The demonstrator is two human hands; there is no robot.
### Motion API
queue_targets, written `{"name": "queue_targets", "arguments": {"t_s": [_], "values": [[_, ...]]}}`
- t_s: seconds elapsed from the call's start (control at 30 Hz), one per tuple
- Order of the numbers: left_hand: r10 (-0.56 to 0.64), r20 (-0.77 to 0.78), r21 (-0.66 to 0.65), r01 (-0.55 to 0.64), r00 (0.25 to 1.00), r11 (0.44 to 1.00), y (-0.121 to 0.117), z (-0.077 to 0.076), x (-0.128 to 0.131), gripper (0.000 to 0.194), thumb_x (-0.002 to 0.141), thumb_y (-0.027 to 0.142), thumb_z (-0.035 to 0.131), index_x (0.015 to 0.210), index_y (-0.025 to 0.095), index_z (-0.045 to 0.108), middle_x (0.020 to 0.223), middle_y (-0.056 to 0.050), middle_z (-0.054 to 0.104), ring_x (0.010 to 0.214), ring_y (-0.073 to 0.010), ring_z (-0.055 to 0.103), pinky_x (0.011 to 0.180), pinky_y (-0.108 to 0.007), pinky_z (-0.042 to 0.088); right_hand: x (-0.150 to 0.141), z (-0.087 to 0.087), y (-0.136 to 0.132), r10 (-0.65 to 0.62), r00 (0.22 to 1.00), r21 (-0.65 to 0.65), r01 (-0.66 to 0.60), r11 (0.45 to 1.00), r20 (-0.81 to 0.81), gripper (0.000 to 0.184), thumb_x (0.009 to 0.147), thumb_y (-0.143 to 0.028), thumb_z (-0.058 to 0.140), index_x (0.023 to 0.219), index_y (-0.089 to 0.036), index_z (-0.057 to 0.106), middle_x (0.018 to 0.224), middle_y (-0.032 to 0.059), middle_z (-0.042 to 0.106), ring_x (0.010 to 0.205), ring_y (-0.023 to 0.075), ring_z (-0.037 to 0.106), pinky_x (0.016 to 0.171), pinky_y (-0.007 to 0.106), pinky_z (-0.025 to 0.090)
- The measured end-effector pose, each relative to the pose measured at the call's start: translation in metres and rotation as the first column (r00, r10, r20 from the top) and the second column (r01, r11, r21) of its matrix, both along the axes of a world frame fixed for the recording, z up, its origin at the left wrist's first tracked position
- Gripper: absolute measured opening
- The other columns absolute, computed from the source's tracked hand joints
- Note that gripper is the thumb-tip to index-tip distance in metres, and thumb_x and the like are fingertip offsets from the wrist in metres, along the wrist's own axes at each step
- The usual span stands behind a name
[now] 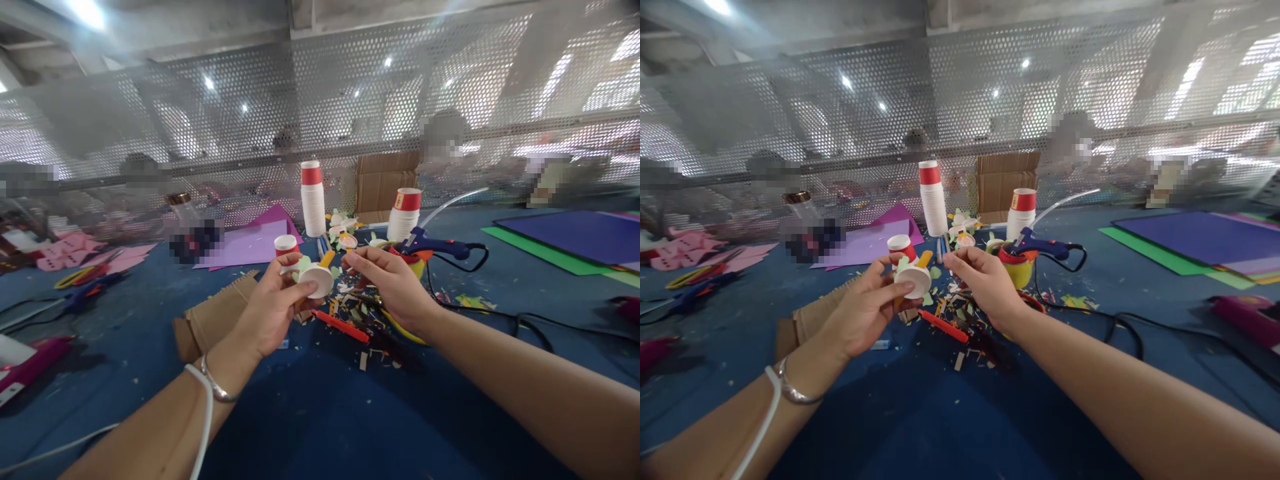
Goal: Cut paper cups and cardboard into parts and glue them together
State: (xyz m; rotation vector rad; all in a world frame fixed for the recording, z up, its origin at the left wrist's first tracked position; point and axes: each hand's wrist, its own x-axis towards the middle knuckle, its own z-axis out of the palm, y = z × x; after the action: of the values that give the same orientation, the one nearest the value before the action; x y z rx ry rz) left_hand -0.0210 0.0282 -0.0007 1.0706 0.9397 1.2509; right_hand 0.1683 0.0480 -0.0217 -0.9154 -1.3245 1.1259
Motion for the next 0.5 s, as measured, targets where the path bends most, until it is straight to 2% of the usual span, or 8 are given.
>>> {"name": "queue_targets", "arguments": {"t_s": [0.07,0.17,0.3,0.5], "values": [[0.031,0.083,-0.057,-0.026,0.996,0.998,0.002,0.001,0.001,0.053,0.062,0.013,0.084,0.106,0.019,0.057,0.092,-0.005,0.069,0.083,-0.0202,0.065,0.072,-0.031,0.052,-0.002,-0.001,-0.001,0.010,0.999,-0.014,-0.010,1.000,0.037,0.028,0.083,-0.048,0.066,0.084,-0.020,0.066,0.084,0.0029,0.063,0.076,0.0144,0.053,0.065,0.028,0.040],[0.038,0.161,-0.072,-0.027,0.986,0.997,0.004,0.000,0.002,0.043,0.063,0.011,0.084,0.100,0.016,0.063,0.091,-0.004,0.071,0.080,-0.0155,0.064,0.069,-0.026,0.048,-0.006,-0.002,-0.004,0.074,0.991,-0.027,-0.071,0.997,0.116,0.027,0.084,-0.047,0.064,0.081,-0.020,0.065,0.078,0.0016,0.062,0.069,0.0133,0.051,0.063,0.029,0.039],[0.024,0.260,-0.083,-0.003,0.965,0.997,0.005,-0.002,0.003,0.033,0.063,0.011,0.086,0.091,0.015,0.068,0.088,-0.003,0.073,0.076,-0.0148,0.065,0.068,-0.026,0.048,-0.013,-0.003,-0.011,0.158,0.960,-0.032,-0.154,0.987,0.231,0.022,0.085,-0.042,0.064,0.080,-0.020,0.065,0.075,0.0009,0.061,0.065,0.0128,0.050,0.062,0.029,0.039],[0.024,0.340,-0.058,-0.005,0.940,0.998,0.002,0.000,0.007,0.030,0.063,0.009,0.086,0.088,0.014,0.070,0.087,-0.004,0.075,0.078,-0.0137,0.066,0.071,-0.024,0.049,-0.022,-0.007,-0.017,0.273,0.937,-0.098,-0.257,0.961,0.218,0.023,0.084,-0.041,0.066,0.085,-0.019,0.068,0.083,0.0022,0.067,0.071,0.0138,0.056,0.069,0.029,0.043]]}}
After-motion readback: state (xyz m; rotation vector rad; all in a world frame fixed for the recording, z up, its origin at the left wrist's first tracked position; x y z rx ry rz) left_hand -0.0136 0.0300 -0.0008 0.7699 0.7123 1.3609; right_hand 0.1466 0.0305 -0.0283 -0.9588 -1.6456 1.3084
